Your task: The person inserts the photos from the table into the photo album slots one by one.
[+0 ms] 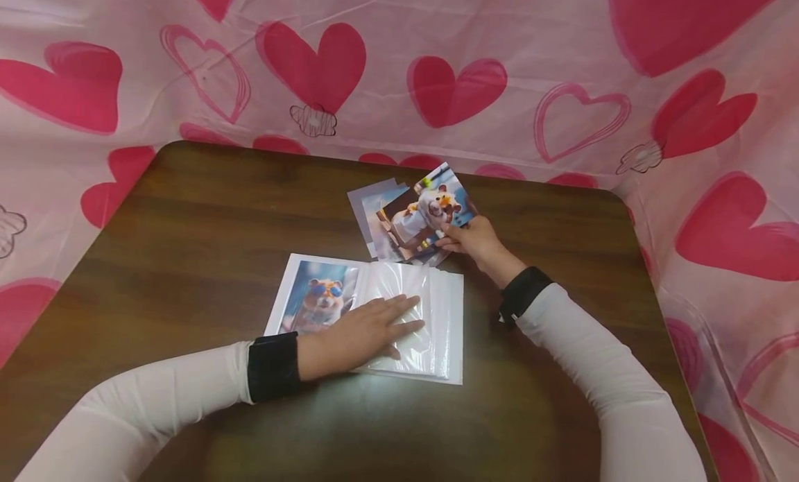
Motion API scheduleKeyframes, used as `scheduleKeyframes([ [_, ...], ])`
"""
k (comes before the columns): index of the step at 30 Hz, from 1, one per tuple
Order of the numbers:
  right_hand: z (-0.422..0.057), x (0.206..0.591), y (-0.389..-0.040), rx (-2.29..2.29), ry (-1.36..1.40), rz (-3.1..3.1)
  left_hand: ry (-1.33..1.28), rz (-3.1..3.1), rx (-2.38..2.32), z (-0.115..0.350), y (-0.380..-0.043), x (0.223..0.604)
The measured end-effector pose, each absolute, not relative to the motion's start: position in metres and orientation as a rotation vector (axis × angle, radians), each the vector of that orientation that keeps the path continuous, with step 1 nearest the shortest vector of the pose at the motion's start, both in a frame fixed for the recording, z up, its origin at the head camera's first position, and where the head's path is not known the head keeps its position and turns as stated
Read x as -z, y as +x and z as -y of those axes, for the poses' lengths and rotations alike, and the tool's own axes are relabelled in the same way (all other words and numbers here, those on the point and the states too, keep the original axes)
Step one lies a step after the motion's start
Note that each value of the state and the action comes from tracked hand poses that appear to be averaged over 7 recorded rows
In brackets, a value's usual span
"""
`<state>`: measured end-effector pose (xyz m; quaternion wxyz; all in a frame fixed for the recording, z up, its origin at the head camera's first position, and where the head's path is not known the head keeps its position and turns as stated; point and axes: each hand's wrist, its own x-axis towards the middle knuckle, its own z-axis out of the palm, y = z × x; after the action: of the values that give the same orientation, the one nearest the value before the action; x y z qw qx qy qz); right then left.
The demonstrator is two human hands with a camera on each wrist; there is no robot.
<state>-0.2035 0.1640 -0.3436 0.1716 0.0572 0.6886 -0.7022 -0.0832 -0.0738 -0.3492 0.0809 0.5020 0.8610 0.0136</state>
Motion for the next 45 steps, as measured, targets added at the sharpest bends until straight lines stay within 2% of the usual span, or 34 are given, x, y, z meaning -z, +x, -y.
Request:
scheduleKeyframes([
  [33,-0.159,0.351,-0.204,1.987,0.125,-1.883,1.449,-2.539,0.014,0.069,-0.094,0.347],
  [45,-0.170,0.351,-0.217,1.446,-0.090,-2.124,1.455,-2.526,0.024,0.069,-0.095,0.346],
])
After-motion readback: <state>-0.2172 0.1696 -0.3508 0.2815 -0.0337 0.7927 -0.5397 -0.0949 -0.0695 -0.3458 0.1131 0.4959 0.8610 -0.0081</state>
